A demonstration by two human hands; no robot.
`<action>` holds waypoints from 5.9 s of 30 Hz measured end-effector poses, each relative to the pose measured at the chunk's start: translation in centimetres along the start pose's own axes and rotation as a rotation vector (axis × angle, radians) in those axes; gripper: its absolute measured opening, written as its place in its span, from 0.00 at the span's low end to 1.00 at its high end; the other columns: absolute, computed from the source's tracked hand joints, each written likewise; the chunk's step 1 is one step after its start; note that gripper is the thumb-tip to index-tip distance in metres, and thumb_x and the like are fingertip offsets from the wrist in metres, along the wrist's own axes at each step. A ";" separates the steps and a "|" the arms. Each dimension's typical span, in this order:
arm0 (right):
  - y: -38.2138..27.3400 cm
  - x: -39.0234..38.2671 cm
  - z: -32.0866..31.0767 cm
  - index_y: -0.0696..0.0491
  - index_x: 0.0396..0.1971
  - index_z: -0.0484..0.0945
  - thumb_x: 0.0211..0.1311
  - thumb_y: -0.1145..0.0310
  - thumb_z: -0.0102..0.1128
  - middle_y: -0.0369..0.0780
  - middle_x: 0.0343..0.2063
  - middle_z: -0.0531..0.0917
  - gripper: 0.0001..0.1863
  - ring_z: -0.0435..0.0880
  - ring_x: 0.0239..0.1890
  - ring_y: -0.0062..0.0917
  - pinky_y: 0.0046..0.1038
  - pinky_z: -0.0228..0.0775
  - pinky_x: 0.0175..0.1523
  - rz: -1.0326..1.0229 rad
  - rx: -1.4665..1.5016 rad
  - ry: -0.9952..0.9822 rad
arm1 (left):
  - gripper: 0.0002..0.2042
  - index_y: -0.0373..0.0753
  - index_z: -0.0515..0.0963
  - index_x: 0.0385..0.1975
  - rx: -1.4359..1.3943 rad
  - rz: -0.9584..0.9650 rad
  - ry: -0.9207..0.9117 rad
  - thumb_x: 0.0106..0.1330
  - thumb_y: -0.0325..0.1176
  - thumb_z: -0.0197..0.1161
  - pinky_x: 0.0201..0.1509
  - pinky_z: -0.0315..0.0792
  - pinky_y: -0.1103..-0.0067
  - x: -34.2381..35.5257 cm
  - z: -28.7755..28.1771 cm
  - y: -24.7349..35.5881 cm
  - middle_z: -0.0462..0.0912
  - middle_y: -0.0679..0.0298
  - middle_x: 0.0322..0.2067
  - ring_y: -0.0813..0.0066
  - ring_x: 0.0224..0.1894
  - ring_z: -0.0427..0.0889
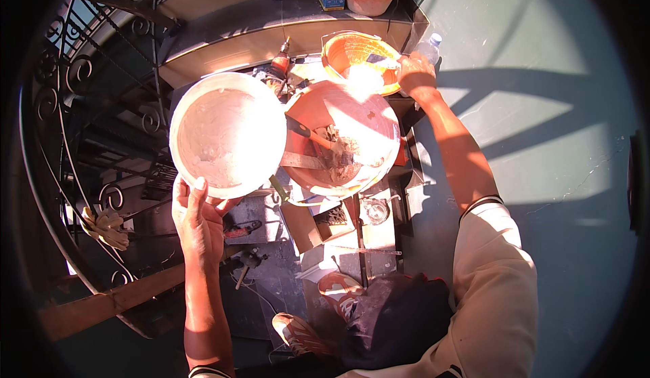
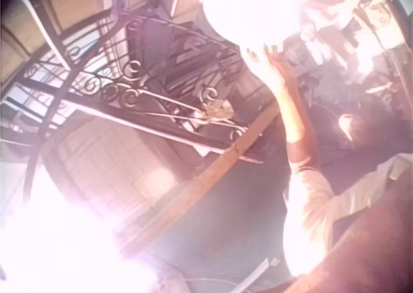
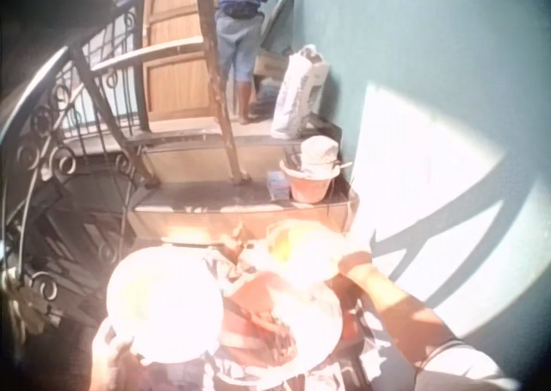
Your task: The person applies plaster to a ceiling using a trowel and a bowl of mixed compound. They pause to mix more compound in a bucket, adding water and scraping the sides before resuming application.
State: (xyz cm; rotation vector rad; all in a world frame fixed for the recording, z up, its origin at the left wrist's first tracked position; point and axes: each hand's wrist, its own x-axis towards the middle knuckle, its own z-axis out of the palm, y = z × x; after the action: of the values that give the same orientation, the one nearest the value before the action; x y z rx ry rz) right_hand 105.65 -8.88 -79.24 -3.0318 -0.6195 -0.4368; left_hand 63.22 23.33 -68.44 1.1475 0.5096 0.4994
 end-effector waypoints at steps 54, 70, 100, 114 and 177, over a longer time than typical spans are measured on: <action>0.5 -0.3 -1.1 0.49 0.55 0.80 0.71 0.56 0.60 0.44 0.51 0.82 0.19 0.78 0.61 0.41 0.48 0.60 0.62 0.007 0.229 -0.050 | 0.28 0.37 0.63 0.65 -0.142 -0.022 -0.161 0.71 0.32 0.69 0.62 0.83 0.55 13.1 11.4 -4.9 0.75 0.52 0.62 0.59 0.63 0.81; -7.6 -6.4 -11.7 0.55 0.52 0.82 0.67 0.64 0.63 0.46 0.47 0.80 0.17 0.78 0.54 0.43 0.45 0.63 0.62 -0.319 0.341 0.223 | 0.31 0.36 0.60 0.69 -0.108 -0.059 -0.146 0.70 0.29 0.69 0.59 0.84 0.60 12.6 12.9 -5.5 0.77 0.55 0.61 0.63 0.62 0.80; -4.0 3.9 8.1 0.50 0.42 0.92 0.68 0.62 0.57 0.43 0.50 0.88 0.16 0.79 0.61 0.39 0.45 0.63 0.63 -0.106 -0.226 -0.182 | 0.26 0.35 0.63 0.64 -0.103 0.036 -0.076 0.72 0.31 0.67 0.60 0.84 0.56 12.4 9.2 -3.4 0.75 0.50 0.61 0.57 0.62 0.82; -4.1 7.5 13.3 0.53 0.53 0.87 0.72 0.68 0.50 0.50 0.58 0.85 0.19 0.82 0.63 0.46 0.51 0.69 0.64 0.016 0.011 -0.490 | 0.33 0.32 0.56 0.68 -0.114 0.021 -0.044 0.70 0.29 0.70 0.57 0.86 0.60 12.2 8.7 -3.2 0.75 0.50 0.63 0.60 0.61 0.82; -13.2 -12.1 -16.2 0.52 0.49 0.85 0.57 0.72 0.71 0.40 0.42 0.78 0.18 0.78 0.48 0.37 0.41 0.71 0.53 -0.472 0.291 0.459 | 0.36 0.29 0.55 0.70 -0.017 0.100 -0.126 0.68 0.25 0.70 0.47 0.90 0.75 6.5 7.0 -3.0 0.74 0.48 0.62 0.64 0.58 0.84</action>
State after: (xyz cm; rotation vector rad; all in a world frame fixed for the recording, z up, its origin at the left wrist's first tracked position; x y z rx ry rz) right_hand 85.48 -2.51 -67.50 -2.3728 -1.2226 -0.9216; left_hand 72.90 21.25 -69.80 1.1840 0.3394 0.5128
